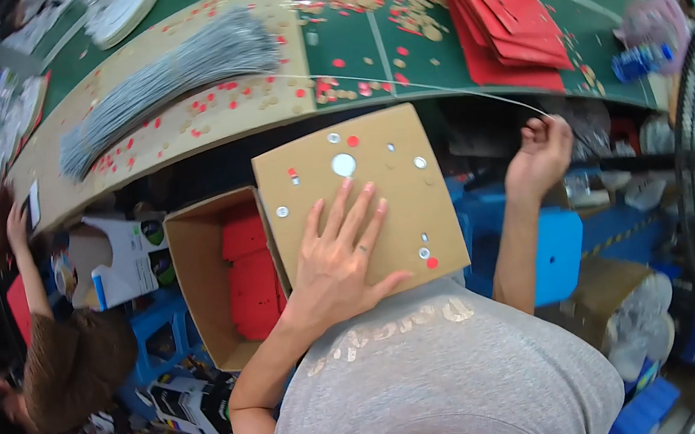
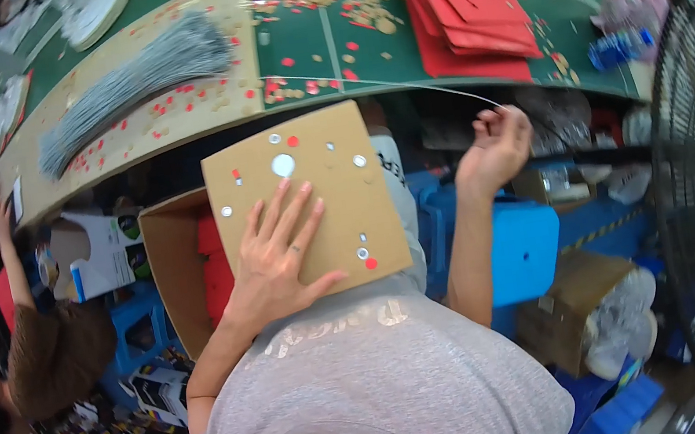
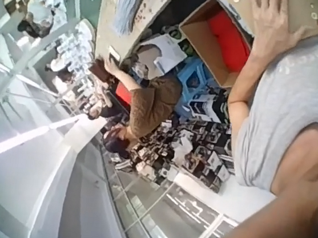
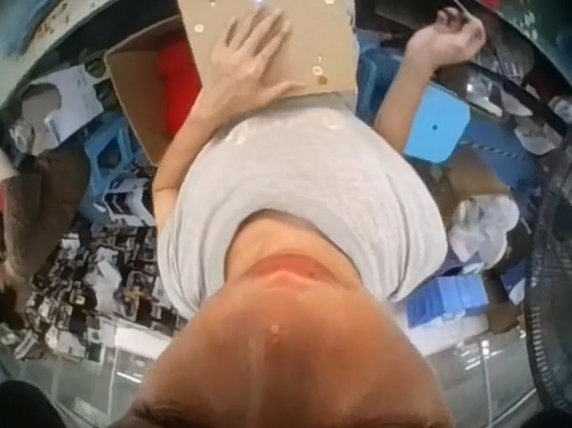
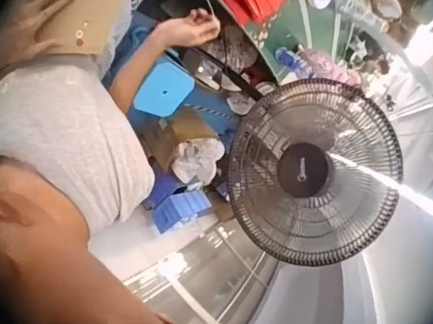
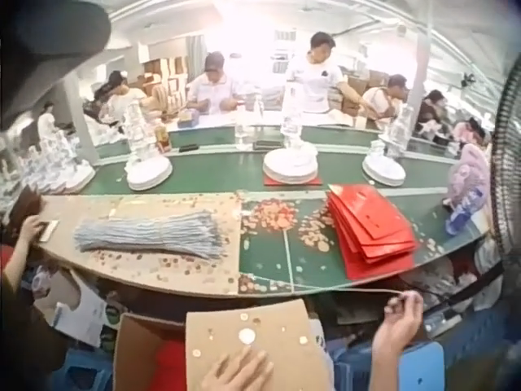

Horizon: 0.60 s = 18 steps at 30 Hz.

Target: The recorder is assembling components of a circular light fixture at a production line, specifically attaching thin wire strings to a base plate using a cardboard template.

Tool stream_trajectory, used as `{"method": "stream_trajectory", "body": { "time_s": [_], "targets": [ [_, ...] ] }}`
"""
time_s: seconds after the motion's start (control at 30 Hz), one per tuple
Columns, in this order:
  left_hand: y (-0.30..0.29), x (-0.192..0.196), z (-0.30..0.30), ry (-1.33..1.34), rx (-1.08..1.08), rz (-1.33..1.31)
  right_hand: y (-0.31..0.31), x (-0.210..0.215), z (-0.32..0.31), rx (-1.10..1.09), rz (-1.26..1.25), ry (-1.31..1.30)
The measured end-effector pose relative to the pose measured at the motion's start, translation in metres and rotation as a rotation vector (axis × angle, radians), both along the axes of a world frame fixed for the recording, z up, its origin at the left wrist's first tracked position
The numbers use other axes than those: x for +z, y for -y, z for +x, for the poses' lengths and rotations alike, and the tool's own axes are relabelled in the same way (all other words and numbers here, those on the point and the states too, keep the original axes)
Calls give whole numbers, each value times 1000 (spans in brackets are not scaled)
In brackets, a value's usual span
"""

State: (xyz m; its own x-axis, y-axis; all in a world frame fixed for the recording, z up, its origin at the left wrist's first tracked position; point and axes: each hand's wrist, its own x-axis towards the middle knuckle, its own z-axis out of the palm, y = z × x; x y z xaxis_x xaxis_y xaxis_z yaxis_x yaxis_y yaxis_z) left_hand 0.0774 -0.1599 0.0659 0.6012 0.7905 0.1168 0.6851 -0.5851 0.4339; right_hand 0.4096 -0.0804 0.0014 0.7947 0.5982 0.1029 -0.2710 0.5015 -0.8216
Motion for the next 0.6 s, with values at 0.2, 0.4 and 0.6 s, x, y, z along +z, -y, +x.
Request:
{"method": "stream_trajectory", "body": {
  "time_s": [0.2,0.4,0.6],
  "targets": [
    [3,12,4,-65,-110,-47,123,41,86,-540,-28,50],
    [0,2,4,-86,-113,-18,177,106,85,-609,155,210],
    [-5,1,5,-34,-102,-20,240,204,67,-782,268,690]
  ]
}}
